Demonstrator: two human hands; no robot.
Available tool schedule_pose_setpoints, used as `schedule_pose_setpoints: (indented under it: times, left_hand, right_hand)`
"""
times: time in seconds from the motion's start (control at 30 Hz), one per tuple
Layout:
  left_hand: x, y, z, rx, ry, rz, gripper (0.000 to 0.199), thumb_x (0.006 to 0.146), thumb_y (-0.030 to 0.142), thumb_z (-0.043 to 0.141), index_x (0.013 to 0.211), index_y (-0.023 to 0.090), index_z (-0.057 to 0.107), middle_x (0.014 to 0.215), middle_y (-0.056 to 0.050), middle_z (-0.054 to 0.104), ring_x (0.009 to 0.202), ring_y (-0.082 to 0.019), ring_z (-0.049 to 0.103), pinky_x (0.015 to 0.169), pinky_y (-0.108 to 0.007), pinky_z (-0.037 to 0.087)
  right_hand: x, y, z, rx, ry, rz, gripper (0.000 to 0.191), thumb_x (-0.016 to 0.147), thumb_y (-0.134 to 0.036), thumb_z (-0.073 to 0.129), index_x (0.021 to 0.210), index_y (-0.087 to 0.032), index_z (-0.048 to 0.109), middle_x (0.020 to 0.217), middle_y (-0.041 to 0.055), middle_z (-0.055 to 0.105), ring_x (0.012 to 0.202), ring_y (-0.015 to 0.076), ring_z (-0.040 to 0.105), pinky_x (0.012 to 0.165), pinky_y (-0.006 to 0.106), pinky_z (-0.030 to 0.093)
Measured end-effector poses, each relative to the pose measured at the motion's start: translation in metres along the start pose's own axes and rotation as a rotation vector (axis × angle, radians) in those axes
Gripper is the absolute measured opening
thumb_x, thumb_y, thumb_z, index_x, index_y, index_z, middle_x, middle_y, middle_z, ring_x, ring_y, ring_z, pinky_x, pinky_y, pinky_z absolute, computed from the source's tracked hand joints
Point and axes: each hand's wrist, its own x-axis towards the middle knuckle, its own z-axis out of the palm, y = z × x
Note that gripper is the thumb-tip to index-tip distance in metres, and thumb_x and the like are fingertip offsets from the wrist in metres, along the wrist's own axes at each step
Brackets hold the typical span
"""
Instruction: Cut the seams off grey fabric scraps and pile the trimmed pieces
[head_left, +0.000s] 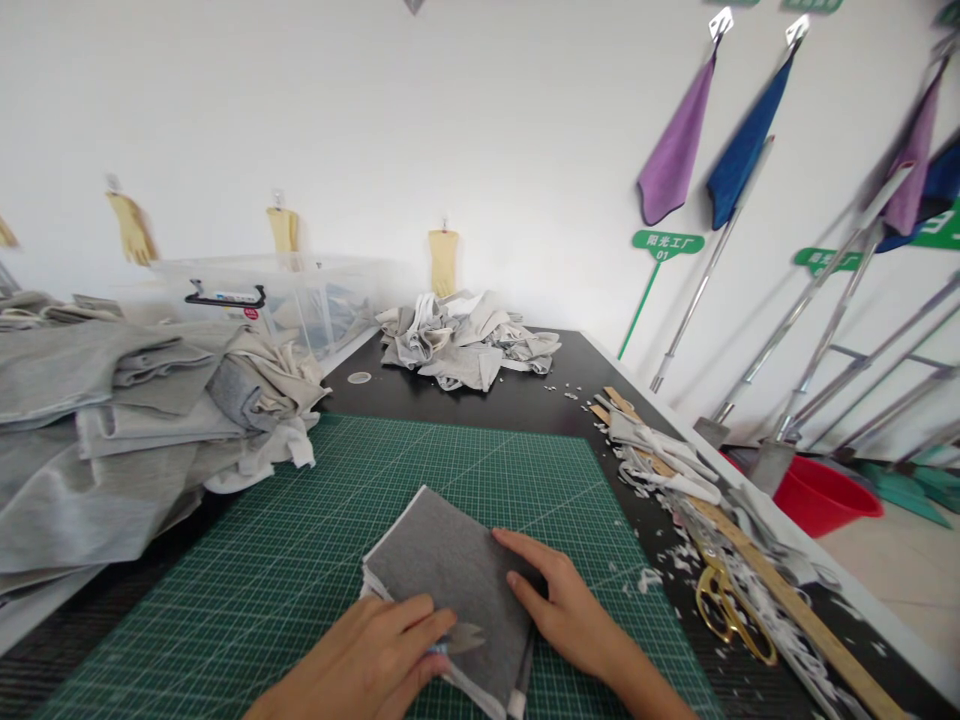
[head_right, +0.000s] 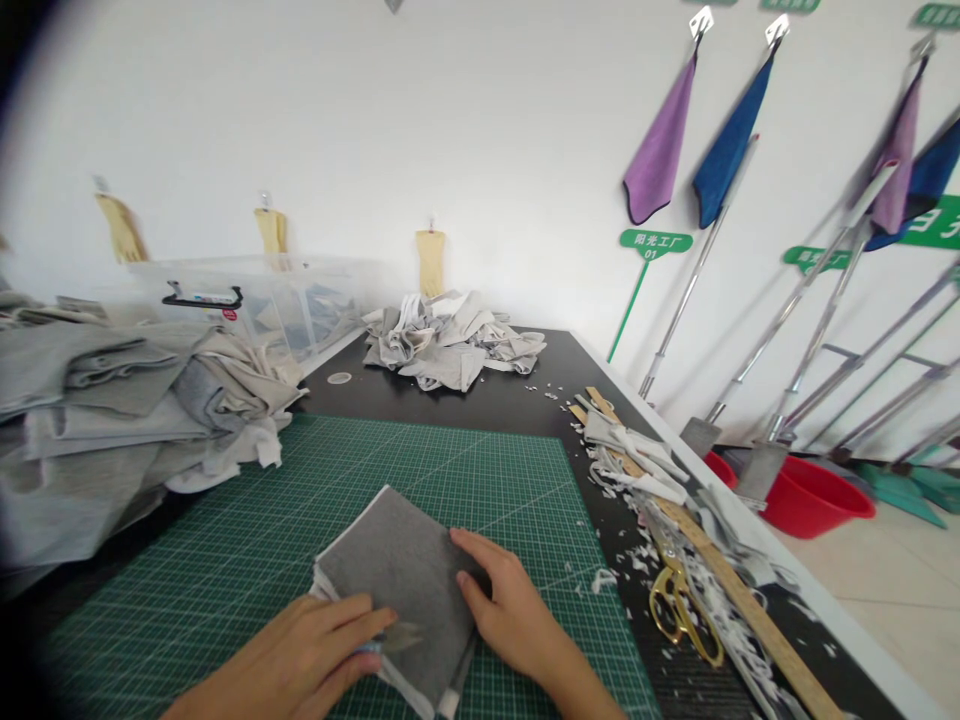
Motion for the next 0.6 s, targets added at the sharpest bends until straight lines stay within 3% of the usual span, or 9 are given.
schedule_pose_setpoints:
  times: [0.1, 0.23, 0.43, 0.6]
  left_hand:
    - [-0.0034, -0.0039, 0.0033, -0.009, -0.005, -0.01, 0.029, 0.102, 0.027, 0.037, 0.124, 0.024, 0.055, 0.104, -0.005, 0.068, 0.079, -0.017, 0.068, 0.071, -0.028, 0.057]
    - [-0.0058, -0.0052, 0.0035, -0.03, 0.043, -0.012, 0.033, 0.101, 0.033, 0.041, 0.131, 0.026, 0.051, 0.108, -0.005, 0.067, 0.083, -0.016, 0.068, 0.074, -0.027, 0.057]
    - [-0.0032, -0.0029, -0.0018, -0.031, 0.006, -0.004, 0.028, 0.101, 0.029, 0.038, 0.12, 0.024, 0.058, 0.1, -0.004, 0.068, 0.076, -0.016, 0.067, 0.069, -0.027, 0.057]
    - [-0.0074, -0.0084, 0.0036, 0.022, 0.038, -0.044, 0.034, 0.1, 0.03, 0.044, 0.133, 0.026, 0.048, 0.112, -0.006, 0.066, 0.087, -0.018, 0.068, 0.075, -0.028, 0.056]
  right_hand:
    - [-0.0007, -0.0004, 0.0, -0.01, -0.002, 0.005, 0.042, 0.093, -0.029, 0.05, 0.135, -0.026, 0.053, 0.141, 0.0039, 0.054, 0.131, 0.0218, 0.048, 0.115, 0.044, 0.033]
    - [-0.0014, -0.0005, 0.0003, -0.013, 0.005, 0.016, 0.042, 0.093, -0.03, 0.05, 0.135, -0.026, 0.053, 0.141, 0.0045, 0.054, 0.131, 0.0228, 0.048, 0.114, 0.045, 0.033]
    - [-0.0012, -0.0014, -0.0004, -0.008, 0.007, 0.017, 0.043, 0.092, -0.03, 0.05, 0.135, -0.027, 0.054, 0.14, 0.0044, 0.054, 0.13, 0.0239, 0.048, 0.114, 0.047, 0.033]
    - [-0.0016, -0.0005, -0.0001, -0.016, 0.01, 0.011, 0.043, 0.093, -0.03, 0.05, 0.135, -0.027, 0.054, 0.14, 0.0045, 0.054, 0.131, 0.0241, 0.048, 0.114, 0.047, 0.033]
